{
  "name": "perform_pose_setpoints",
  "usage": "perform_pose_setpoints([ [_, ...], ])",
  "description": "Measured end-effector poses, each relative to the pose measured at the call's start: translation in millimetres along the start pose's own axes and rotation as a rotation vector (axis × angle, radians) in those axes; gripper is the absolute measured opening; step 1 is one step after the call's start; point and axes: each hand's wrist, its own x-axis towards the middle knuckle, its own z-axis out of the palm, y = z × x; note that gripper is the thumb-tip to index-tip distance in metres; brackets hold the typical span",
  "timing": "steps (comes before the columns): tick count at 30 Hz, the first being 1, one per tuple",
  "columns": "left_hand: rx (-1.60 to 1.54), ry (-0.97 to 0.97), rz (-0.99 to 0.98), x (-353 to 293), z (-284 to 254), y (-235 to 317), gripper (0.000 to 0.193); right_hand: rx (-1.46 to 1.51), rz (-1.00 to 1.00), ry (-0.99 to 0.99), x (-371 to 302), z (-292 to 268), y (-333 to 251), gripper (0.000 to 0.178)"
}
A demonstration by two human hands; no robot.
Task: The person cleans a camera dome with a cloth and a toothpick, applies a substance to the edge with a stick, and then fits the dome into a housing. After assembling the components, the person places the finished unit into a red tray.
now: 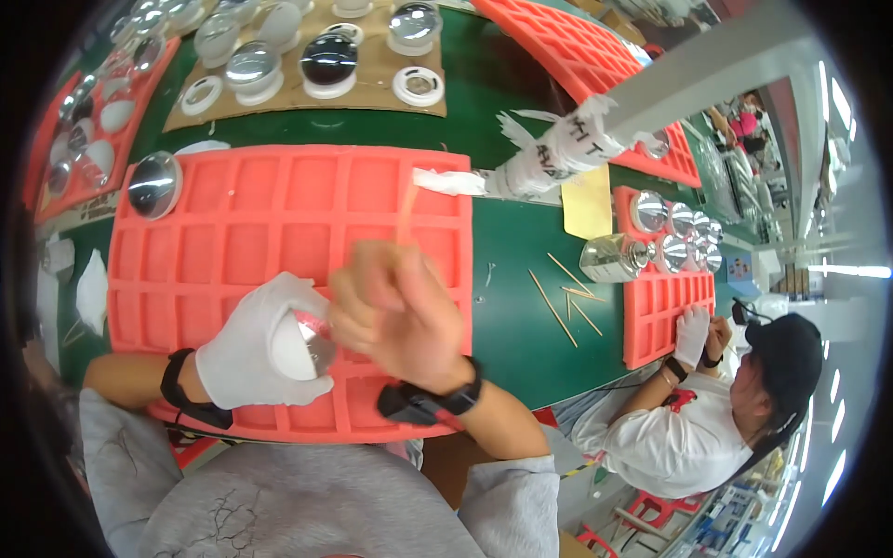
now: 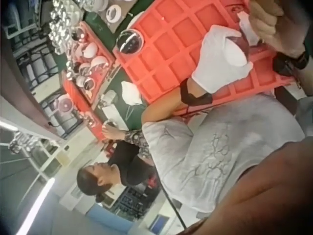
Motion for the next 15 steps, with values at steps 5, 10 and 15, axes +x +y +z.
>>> perform_pose_setpoints([
  [5,0.243,0.021,0.309,8.5,-5.4,-2.2,0.060,-1.411,-0.243,-0.177,-30.8,16.8,-9.5,0.014],
  [10,0.345,0.068,0.422,15.7,1.9,-1.9,0.052,-1.953,-0.284,-0.099,-44.1,23.3,4.3,0.021],
  [15,0.431,0.021,0.452,11.7,0.2,-8.0,0.028,-1.966,-0.291,0.016,-45.6,26.5,14.2,0.018],
])
